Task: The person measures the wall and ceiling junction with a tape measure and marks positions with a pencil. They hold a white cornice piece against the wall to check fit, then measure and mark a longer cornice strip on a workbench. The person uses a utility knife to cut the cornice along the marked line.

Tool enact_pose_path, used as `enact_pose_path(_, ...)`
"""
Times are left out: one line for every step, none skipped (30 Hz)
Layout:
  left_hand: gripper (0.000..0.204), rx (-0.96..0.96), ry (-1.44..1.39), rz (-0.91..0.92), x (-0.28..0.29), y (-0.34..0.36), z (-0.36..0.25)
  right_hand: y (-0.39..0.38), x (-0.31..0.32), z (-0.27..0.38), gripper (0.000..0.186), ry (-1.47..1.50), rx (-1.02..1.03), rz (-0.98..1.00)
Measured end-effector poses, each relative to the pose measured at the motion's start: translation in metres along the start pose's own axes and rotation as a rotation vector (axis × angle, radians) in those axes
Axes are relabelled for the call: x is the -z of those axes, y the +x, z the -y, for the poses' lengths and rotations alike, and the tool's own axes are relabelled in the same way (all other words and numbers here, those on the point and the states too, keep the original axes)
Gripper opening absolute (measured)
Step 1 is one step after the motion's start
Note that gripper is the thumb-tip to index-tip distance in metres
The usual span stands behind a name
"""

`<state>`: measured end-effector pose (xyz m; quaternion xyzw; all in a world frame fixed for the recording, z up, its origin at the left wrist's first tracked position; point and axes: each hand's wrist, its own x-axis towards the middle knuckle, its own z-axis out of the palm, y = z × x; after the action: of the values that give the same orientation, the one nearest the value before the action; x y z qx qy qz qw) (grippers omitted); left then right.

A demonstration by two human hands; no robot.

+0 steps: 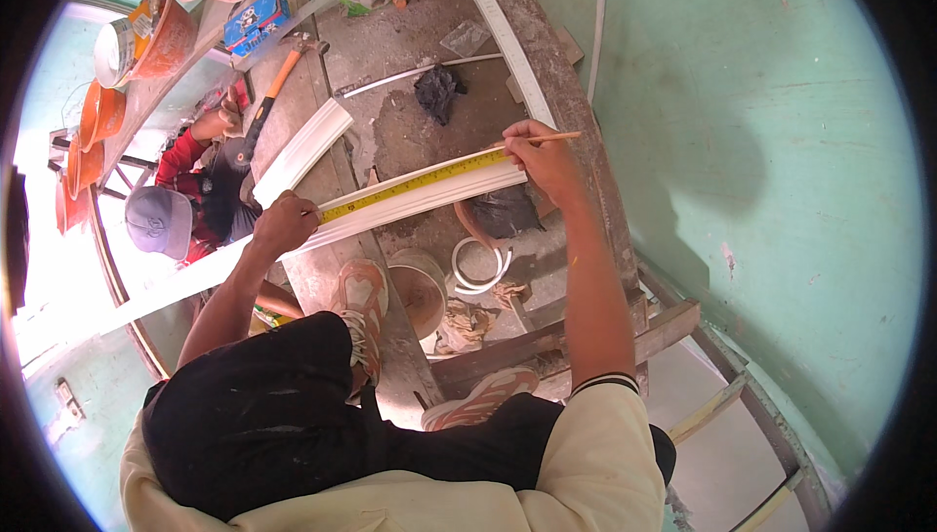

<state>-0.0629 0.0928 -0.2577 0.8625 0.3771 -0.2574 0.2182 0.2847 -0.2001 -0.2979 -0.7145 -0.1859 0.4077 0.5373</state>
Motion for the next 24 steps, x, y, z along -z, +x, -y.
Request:
enact_pose_path(0.033, 0.004, 0.0, 0.001, 0.0, 0.0, -0.001, 0.002, -0.002, 0.0, 0.022, 0.002, 0.003, -0.005)
enact_pose_path(0.033, 0.008, 0.001, 0.002, 0.0, 0.0, -0.001, 0.003, -0.002, 0.0, 0.022, 0.011, 0.007, -0.008)
enact_pose_path(0.033, 0.002, 0.003, 0.003, 0.001, -0.001, -0.002, 0.004, -0.002, 0.0, 0.022, 0.02, 0.011, -0.01)
enact_pose_path(0.033, -0.004, 0.006, 0.004, 0.002, -0.001, -0.002, 0.005, -0.002, 0.0, 0.021, 0.029, 0.015, -0.013)
enact_pose_path(0.033, -0.01, 0.008, 0.005, 0.002, -0.001, -0.003, 0.007, -0.002, 0.0, 0.021, -0.001, -0.003, -0.022)
enact_pose_path(0.033, -0.008, 0.007, 0.002, 0.002, 0.0, -0.003, 0.008, 0.0, 0.0, 0.02, -0.033, -0.021, -0.032)
enact_pose_path(0.033, -0.007, 0.006, -0.002, 0.002, 0.0, -0.003, 0.009, 0.002, -0.001, 0.02, -0.064, -0.039, -0.042)
enact_pose_path(0.033, -0.006, 0.006, -0.005, 0.001, 0.0, -0.003, 0.008, 0.005, -0.003, 0.02, -0.029, -0.03, -0.043)
enact_pose_path(0.033, -0.003, 0.005, -0.005, 0.001, 0.0, -0.003, 0.007, 0.005, -0.001, 0.02, 0.005, -0.022, -0.043)
enact_pose_path(0.033, 0.001, 0.004, -0.005, 0.001, 0.0, -0.003, 0.007, 0.006, 0.0, 0.02, 0.04, -0.013, -0.042)
enact_pose_path(0.033, 0.005, 0.004, -0.005, 0.001, 0.0, -0.003, 0.007, 0.006, 0.001, 0.018, 0.091, -0.005, -0.036)
enact_pose_path(0.033, 0.006, 0.005, -0.003, 0.001, 0.001, -0.003, 0.007, 0.006, 0.002, 0.017, 0.143, 0.002, -0.03)
enact_pose_path(0.033, 0.008, 0.006, -0.002, 0.001, 0.001, -0.003, 0.007, 0.005, 0.002, 0.016, 0.195, 0.009, -0.024)
enact_pose_path(0.033, 0.01, 0.006, -0.001, 0.0, 0.001, -0.002, 0.007, 0.004, 0.003, 0.016, 0.18, 0.012, -0.003)
enact_pose_path(0.033, 0.01, 0.01, 0.0, 0.001, 0.001, -0.003, 0.007, 0.004, 0.002, 0.016, 0.167, 0.016, 0.016)
enact_pose_path(0.033, 0.01, 0.013, 0.001, 0.001, 0.001, -0.003, 0.008, 0.003, 0.002, 0.016, 0.153, 0.02, 0.036)
enact_pose_path(0.033, 0.01, 0.016, 0.002, 0.001, 0.001, -0.004, 0.009, 0.002, 0.001, 0.017, 0.096, 0.019, 0.035)
enact_pose_path(0.033, 0.01, 0.018, -0.003, 0.002, 0.001, -0.005, 0.012, 0.001, -0.001, 0.019, 0.039, 0.019, 0.032)
enact_pose_path(0.033, 0.01, 0.021, -0.008, 0.002, 0.001, -0.005, 0.014, 0.001, -0.004, 0.02, -0.017, 0.018, 0.029)
enact_pose_path(0.033, 0.01, 0.024, -0.013, 0.002, 0.001, -0.006, 0.017, 0.001, -0.007, 0.02, -0.055, 0.002, 0.02)
enact_pose_path(0.033, 0.011, 0.025, -0.011, 0.002, 0.0, -0.006, 0.021, -0.001, -0.007, 0.02, -0.092, -0.013, 0.016)
enact_pose_path(0.033, 0.012, 0.026, -0.008, 0.002, 0.0, -0.006, 0.022, -0.002, -0.008, 0.019, -0.129, -0.028, 0.011)
enact_pose_path(0.033, 0.012, 0.027, -0.006, 0.002, 0.0, -0.005, 0.022, -0.004, -0.009, 0.018, -0.16, -0.011, 0.005)
enact_pose_path(0.033, 0.02, 0.027, -0.005, 0.002, -0.001, -0.006, 0.021, -0.007, -0.009, 0.016, -0.191, 0.006, 0.001)
